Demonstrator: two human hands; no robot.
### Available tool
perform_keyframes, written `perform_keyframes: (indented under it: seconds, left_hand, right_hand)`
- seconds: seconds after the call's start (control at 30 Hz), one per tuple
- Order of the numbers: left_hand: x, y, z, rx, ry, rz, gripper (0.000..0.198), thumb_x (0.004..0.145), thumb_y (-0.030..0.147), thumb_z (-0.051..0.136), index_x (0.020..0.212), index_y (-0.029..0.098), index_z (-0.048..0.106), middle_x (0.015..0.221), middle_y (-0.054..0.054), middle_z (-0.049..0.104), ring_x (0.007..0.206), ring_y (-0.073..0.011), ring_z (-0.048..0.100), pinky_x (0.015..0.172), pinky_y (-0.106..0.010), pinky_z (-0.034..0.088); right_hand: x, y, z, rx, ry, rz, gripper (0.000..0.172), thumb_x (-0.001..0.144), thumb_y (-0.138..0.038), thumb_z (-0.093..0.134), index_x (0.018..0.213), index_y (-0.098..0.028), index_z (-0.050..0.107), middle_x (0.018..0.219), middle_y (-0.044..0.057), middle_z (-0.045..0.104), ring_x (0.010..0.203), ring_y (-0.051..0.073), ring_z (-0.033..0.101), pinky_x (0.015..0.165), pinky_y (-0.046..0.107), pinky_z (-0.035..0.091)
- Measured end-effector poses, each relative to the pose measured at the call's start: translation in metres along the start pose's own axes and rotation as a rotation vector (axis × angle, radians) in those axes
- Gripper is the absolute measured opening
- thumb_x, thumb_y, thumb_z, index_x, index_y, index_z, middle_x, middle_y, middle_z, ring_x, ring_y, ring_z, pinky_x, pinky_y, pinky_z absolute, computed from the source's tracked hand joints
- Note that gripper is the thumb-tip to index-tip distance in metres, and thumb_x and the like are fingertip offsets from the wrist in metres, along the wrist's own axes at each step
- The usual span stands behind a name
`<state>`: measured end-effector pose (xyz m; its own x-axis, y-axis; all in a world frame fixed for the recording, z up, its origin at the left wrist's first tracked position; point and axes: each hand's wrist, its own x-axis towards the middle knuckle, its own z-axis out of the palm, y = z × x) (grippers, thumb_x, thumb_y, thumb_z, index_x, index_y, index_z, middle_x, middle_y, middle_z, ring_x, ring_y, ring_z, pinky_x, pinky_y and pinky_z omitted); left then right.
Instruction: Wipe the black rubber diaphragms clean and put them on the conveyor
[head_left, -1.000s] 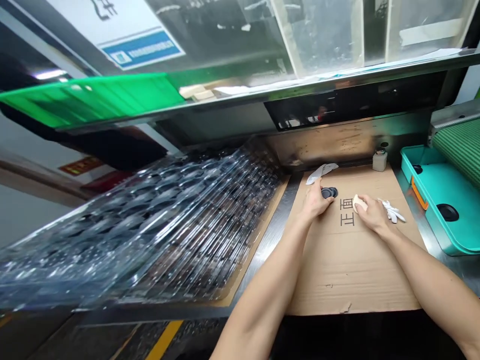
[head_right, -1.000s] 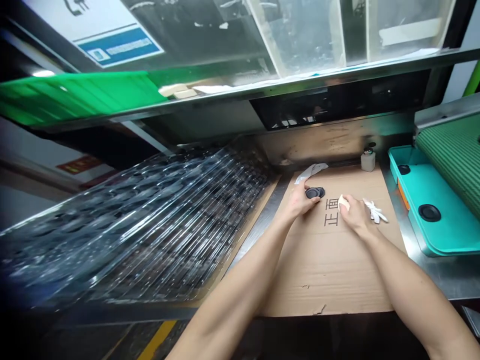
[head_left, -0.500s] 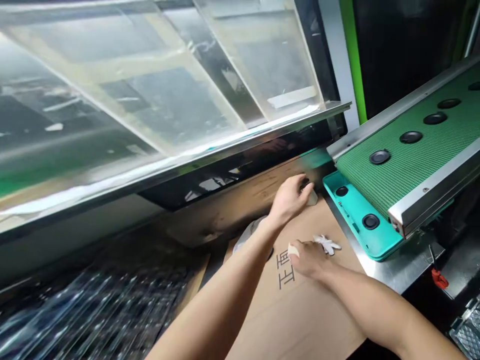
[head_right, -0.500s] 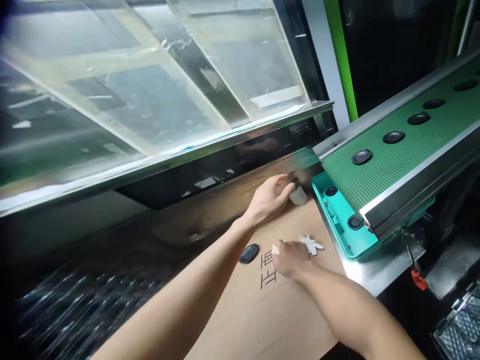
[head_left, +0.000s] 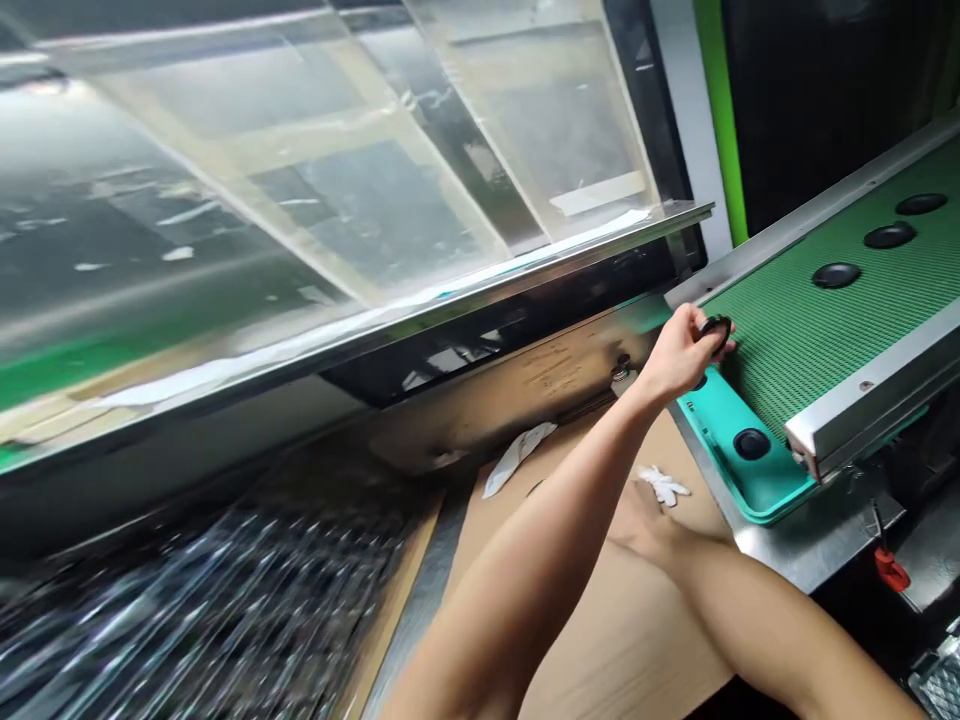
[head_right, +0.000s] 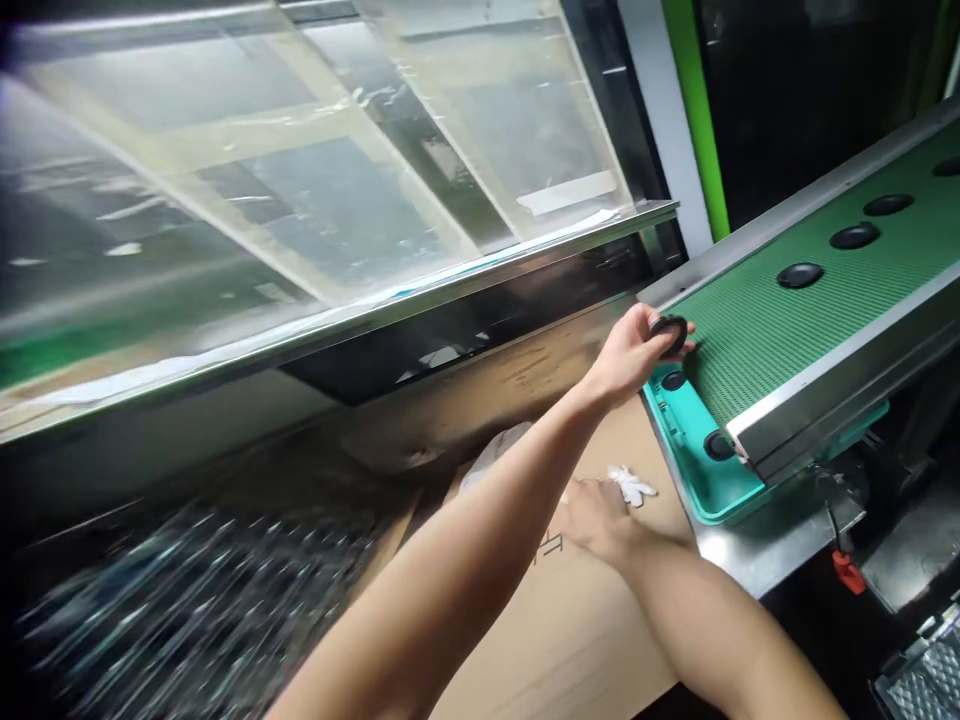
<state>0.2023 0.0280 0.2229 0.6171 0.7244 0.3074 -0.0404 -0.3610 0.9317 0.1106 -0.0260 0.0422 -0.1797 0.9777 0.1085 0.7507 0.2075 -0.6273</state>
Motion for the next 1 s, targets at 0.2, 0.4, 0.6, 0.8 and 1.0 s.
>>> perform_keyframes:
  seconds: [0.2, 0.4, 0.6, 0.8, 1.0]
  left_hand:
    - [-0.152, -0.044, -0.089, -0.505, 0.376, -0.304, 0.033, 0.086, 0.047, 0.064, 0.101, 0.022, 0.05, 0.084, -0.005, 0.071, 0.062, -0.017, 0.067, 0.044, -0.02, 0.039]
    - [-0.241, -0.102, -0.138, -0.897, 0.616, -0.495, 0.041, 0.097, 0.033, 0.033, 0.1, 0.008, 0.065, 0.082, -0.013, 0.068, 0.061, -0.0148, 0.062, 0.042, -0.02, 0.043]
    - [-0.248, -0.104, -0.143, -1.053, 0.542, -0.562, 0.048, 0.103, 0.041, 0.037, 0.107, 0.006, 0.07, 0.1, -0.02, 0.075, 0.077, -0.0174, 0.072, 0.058, -0.02, 0.058]
    - [-0.243, -0.112, -0.126, -0.966, 0.436, -0.587, 0.07, 0.107, 0.055, 0.022, 0.103, 0.005, 0.07, 0.08, -0.018, 0.075, 0.057, -0.0171, 0.068, 0.047, -0.022, 0.054]
    - [-0.242, -0.119, -0.112, -0.788, 0.419, -0.565, 0.069, 0.108, 0.055, 0.02, 0.093, 0.009, 0.069, 0.06, -0.009, 0.067, 0.044, -0.0149, 0.062, 0.039, -0.021, 0.047]
  right_hand:
    - [-0.004, -0.007, -0.003, -0.099, -0.014, 0.02, 0.034, 0.098, -0.038, 0.051, 0.12, -0.019, 0.069, 0.109, 0.014, 0.075, 0.101, 0.029, 0.069, 0.086, 0.037, 0.05]
    - [-0.012, -0.013, -0.039, -0.394, 0.208, -0.044, 0.029, 0.1, -0.031, 0.048, 0.112, -0.02, 0.071, 0.122, 0.018, 0.067, 0.119, 0.033, 0.058, 0.095, 0.046, 0.047]
    - [0.0, 0.018, -0.061, -0.441, 0.125, 0.099, 0.019, 0.094, -0.027, 0.056, 0.093, -0.02, 0.074, 0.091, 0.016, 0.073, 0.092, 0.031, 0.069, 0.084, 0.041, 0.049]
    - [0.004, 0.001, -0.041, -0.041, 0.142, -0.208, 0.023, 0.097, -0.03, 0.045, 0.109, -0.021, 0.063, 0.089, 0.005, 0.074, 0.076, 0.019, 0.068, 0.072, 0.027, 0.048]
    - [0.001, -0.009, -0.034, -0.164, 0.08, -0.348, 0.024, 0.099, -0.034, 0.047, 0.098, -0.021, 0.068, 0.095, 0.008, 0.072, 0.086, 0.021, 0.065, 0.079, 0.03, 0.048]
